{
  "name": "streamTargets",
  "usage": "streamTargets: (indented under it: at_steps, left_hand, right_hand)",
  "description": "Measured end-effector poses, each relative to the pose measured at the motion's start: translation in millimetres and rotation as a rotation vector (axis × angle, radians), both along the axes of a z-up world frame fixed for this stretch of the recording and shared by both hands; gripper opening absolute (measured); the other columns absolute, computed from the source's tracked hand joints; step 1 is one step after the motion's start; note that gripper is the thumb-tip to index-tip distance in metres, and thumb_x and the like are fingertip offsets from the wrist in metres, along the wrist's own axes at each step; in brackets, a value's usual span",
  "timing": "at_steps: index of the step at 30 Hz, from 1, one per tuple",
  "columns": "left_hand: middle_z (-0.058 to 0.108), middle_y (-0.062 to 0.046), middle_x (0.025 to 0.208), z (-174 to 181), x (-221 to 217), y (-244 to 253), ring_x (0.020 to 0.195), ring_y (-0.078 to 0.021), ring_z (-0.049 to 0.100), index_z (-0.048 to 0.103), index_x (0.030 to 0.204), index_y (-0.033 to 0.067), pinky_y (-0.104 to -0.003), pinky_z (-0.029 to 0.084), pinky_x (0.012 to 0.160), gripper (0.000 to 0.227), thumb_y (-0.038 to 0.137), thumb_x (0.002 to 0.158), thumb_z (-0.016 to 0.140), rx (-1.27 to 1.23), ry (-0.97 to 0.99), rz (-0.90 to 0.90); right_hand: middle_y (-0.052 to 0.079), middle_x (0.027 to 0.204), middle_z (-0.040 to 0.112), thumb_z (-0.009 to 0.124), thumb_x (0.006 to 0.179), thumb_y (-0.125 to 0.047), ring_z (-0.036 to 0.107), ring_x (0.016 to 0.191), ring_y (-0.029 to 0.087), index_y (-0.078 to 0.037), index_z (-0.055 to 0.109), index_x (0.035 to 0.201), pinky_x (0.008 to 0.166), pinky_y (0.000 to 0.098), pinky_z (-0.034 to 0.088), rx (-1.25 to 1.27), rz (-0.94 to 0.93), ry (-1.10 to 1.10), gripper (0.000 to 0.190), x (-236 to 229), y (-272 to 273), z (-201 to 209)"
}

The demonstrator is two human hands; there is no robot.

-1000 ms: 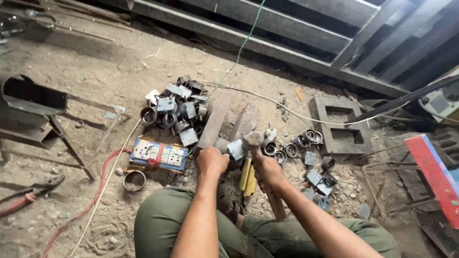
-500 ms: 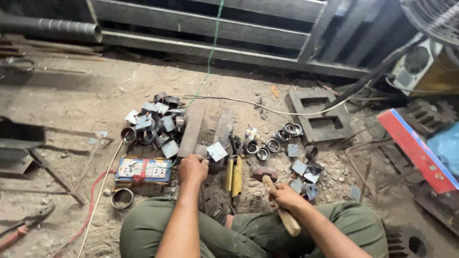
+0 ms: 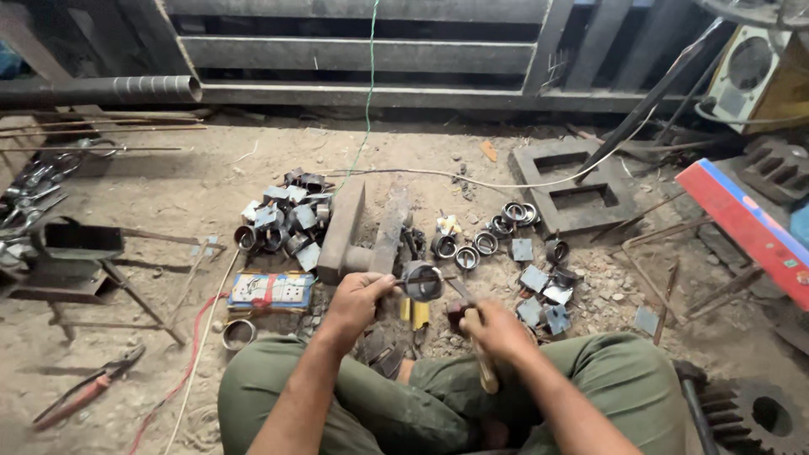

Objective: The person sits on the floor and repeatedly hammers small square metal pieces on an anvil to shape them. After each hammering sequence, the person picks up a circular metal ring and fits the shaped piece inside it to check the fit, then places the ring aside and repeats the process with a new square piece.

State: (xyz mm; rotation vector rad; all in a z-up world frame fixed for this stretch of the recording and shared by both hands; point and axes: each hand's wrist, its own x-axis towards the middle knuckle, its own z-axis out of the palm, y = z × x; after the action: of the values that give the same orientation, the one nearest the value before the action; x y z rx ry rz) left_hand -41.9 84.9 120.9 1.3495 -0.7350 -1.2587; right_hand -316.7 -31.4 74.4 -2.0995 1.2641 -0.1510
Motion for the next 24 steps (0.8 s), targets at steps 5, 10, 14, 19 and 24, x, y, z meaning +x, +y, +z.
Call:
streamTargets:
  at_steps: [5, 10, 14, 19, 24]
  left_hand:
    - [0.057, 0.001, 0.060, 24.5, -26.0, 20.3, 0.050, -0.0101, 0.052, 0.071, 0.082, 0.0055, -0.025, 0.039, 0.047, 0.030, 0.026, 0.101, 0.058, 0.001, 0.199, -0.104]
    - [0.058, 0.002, 0.064, 4.9, -49.9, 32.1, 0.053, -0.0092, 0.051, 0.068, 0.086, 0.0073, -0.025, 0.036, 0.048, 0.028, 0.026, 0.104, 0.056, 0.050, 0.301, -0.141]
    - [0.059, 0.003, 0.067, -16.4, -53.3, 28.2, 0.057, -0.0086, 0.051, 0.068, 0.089, 0.0081, -0.024, 0.038, 0.052, 0.026, 0.025, 0.104, 0.056, 0.035, 0.402, -0.199]
    - [0.059, 0.002, 0.066, -27.9, -53.5, 20.9, 0.056, -0.0096, 0.053, 0.067, 0.089, 0.0089, -0.025, 0.039, 0.052, 0.027, 0.028, 0.105, 0.056, 0.030, 0.394, -0.215]
    - [0.063, 0.002, 0.064, -38.7, -50.3, 15.1, 0.053, -0.0084, 0.054, 0.069, 0.088, 0.0090, -0.025, 0.036, 0.049, 0.030, 0.031, 0.103, 0.054, 0.070, 0.225, -0.169]
  right_hand:
    - [0.007, 0.113, 0.074, 0.064, 0.091, -0.018, 0.069, 0.099, 0.017, -0.009, 0.058, 0.140, 0.084, 0.0350, 0.058, 0.536, -0.121, -0.660, 0.051, -11.0, 27.1, 82.5]
    - [0.010, 0.113, 0.074, 0.064, 0.097, -0.016, 0.071, 0.098, 0.016, -0.001, 0.063, 0.134, 0.085, 0.0334, 0.060, 0.551, -0.113, -1.000, 0.040, -14.0, 43.1, 83.1]
    - [0.011, 0.104, 0.075, 0.065, 0.098, -0.013, 0.072, 0.090, 0.016, 0.002, 0.068, 0.125, 0.082, 0.0325, 0.061, 0.486, -0.098, -1.060, 0.032, -15.9, 32.8, 64.5]
    - [0.010, 0.099, 0.077, 0.068, 0.097, -0.012, 0.072, 0.082, 0.015, 0.003, 0.072, 0.119, 0.075, 0.0307, 0.060, 0.441, -0.136, -1.033, 0.027, -17.4, 21.4, 43.7]
    - [0.009, 0.094, 0.076, 0.066, 0.097, -0.012, 0.072, 0.079, 0.015, 0.002, 0.072, 0.115, 0.071, 0.0296, 0.060, 0.467, -0.200, -0.980, 0.024, -14.8, 12.5, 24.7]
